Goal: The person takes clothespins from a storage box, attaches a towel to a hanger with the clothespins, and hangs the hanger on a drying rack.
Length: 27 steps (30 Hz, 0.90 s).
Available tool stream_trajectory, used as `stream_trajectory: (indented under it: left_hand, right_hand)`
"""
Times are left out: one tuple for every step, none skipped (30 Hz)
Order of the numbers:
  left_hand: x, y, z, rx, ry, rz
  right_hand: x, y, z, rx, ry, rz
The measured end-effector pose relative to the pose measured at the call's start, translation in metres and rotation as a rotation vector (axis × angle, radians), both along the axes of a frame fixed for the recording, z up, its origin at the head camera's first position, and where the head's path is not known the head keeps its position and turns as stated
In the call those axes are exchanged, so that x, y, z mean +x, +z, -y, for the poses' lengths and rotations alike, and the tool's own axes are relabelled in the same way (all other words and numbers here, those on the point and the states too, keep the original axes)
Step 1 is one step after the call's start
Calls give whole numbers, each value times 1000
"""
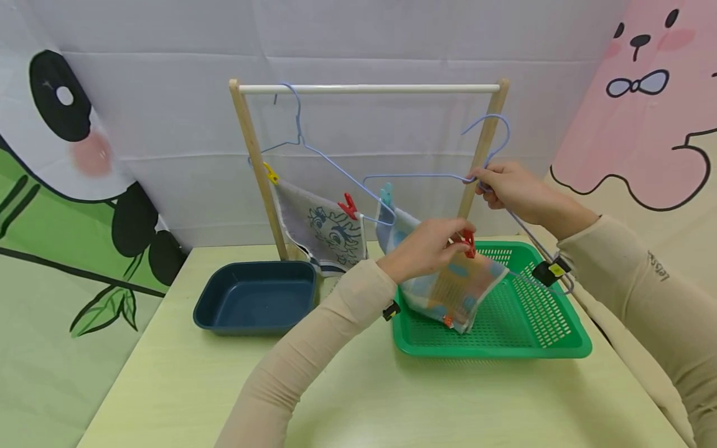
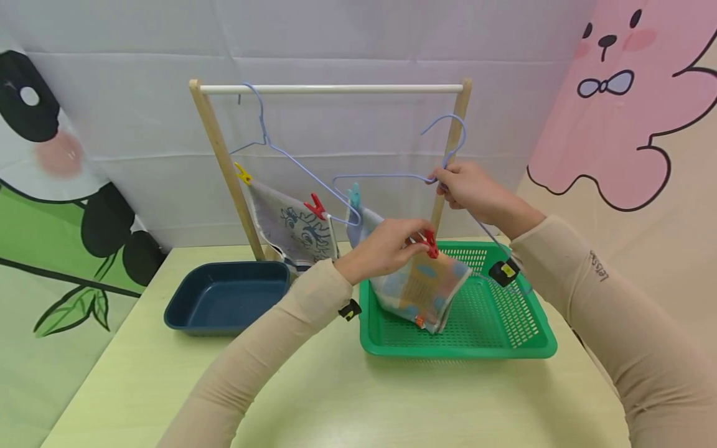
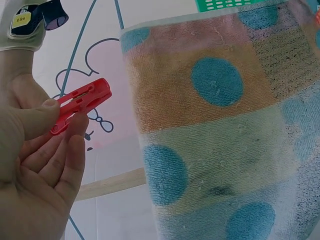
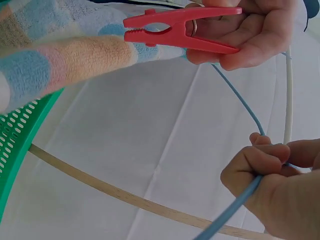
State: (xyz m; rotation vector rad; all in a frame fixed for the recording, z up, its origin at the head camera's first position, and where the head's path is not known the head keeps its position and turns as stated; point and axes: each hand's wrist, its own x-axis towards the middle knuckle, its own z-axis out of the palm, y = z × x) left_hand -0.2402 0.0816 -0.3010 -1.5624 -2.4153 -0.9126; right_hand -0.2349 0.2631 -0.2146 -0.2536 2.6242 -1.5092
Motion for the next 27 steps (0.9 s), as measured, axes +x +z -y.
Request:
stream_trajectory:
  left_hand:
    - [0, -1, 0, 7, -2, 3]
    - [-1, -1, 0, 12, -3, 5]
    - [-1, -2, 0, 19, -5, 9]
    - [-1, -2, 0, 27, -8, 11]
    - [-2, -3, 0, 35, -10, 16]
    - [-2, -3, 0, 44, -13, 19]
    - [-2, -3, 0, 53, -20, 19]
    - [-2, -3, 0, 58, -25, 21]
    - [-3, -3, 1, 64, -32, 25]
    - [-3, -4, 1, 73, -44, 30]
    - [-3, -4, 1, 81, -56, 40]
    - [-3, -3, 1, 90, -71, 51]
    - [-3, -3, 1, 96, -86, 66]
    - [-3, -3, 1, 102, -100, 86]
    - [-3, -3, 1, 103, -110, 101]
    - [-3, -3, 1, 105, -123, 116]
    - [-3, -3, 1, 102, -130, 126]
    - [-3, -3, 1, 97, -134, 133]
    - [-3, -3, 0, 87, -134, 136]
    - [-4, -4, 0, 83, -138, 138]
    - [-3, -4, 0, 74, -139, 141]
    - [-3, -4, -1, 68, -141, 144]
    - [-3, -4, -2, 65, -145, 146]
    - [-2, -4, -2, 63, -150, 148]
    - [-1, -4, -3, 59, -153, 144]
    - [0, -5, -4, 61, -157, 137]
    - [0, -4, -5, 52, -155, 125]
  right_hand:
    - [0, -1, 0, -12, 3, 11]
    - [0, -1, -1, -23, 5, 23]
    - [0, -2, -1, -32, 8, 34]
    - [-1, -2, -2, -43, 9, 44]
    - [-1, -3, -2, -55, 10, 53]
    - [-1, -3, -2, -67, 11, 62]
    - [-1, -4, -2, -81, 11, 68]
    - [-1, -4, -3, -92, 13, 74]
    - [-1, -5, -3, -106, 14, 78]
    - [0, -5, -3, -119, 15, 83]
    - [0, -6, -3, -132, 18, 88]
    - [0, -6, -3, -142, 21, 92]
    - [1, -6, -3, -154, 23, 96]
    - [1, -6, -4, -164, 28, 102]
    - [1, -6, -4, -178, 32, 108]
    - [1, -7, -4, -187, 35, 114]
    - [2, -7, -4, -195, 37, 119]
    - [2, -7, -4, -202, 39, 123]
    - [2, -7, -4, -210, 41, 127]
    - [2, -7, -4, -215, 41, 131]
    - [3, -7, -4, -220, 40, 134]
    - [3, -7, -4, -225, 39, 138]
    - [3, -7, -4, -230, 36, 139]
    - [3, -7, -4, -233, 34, 142]
    - [4, -7, -3, -236, 31, 144]
    - [4, -7, -3, -237, 29, 145]
    - [4, -7, -2, -240, 28, 147]
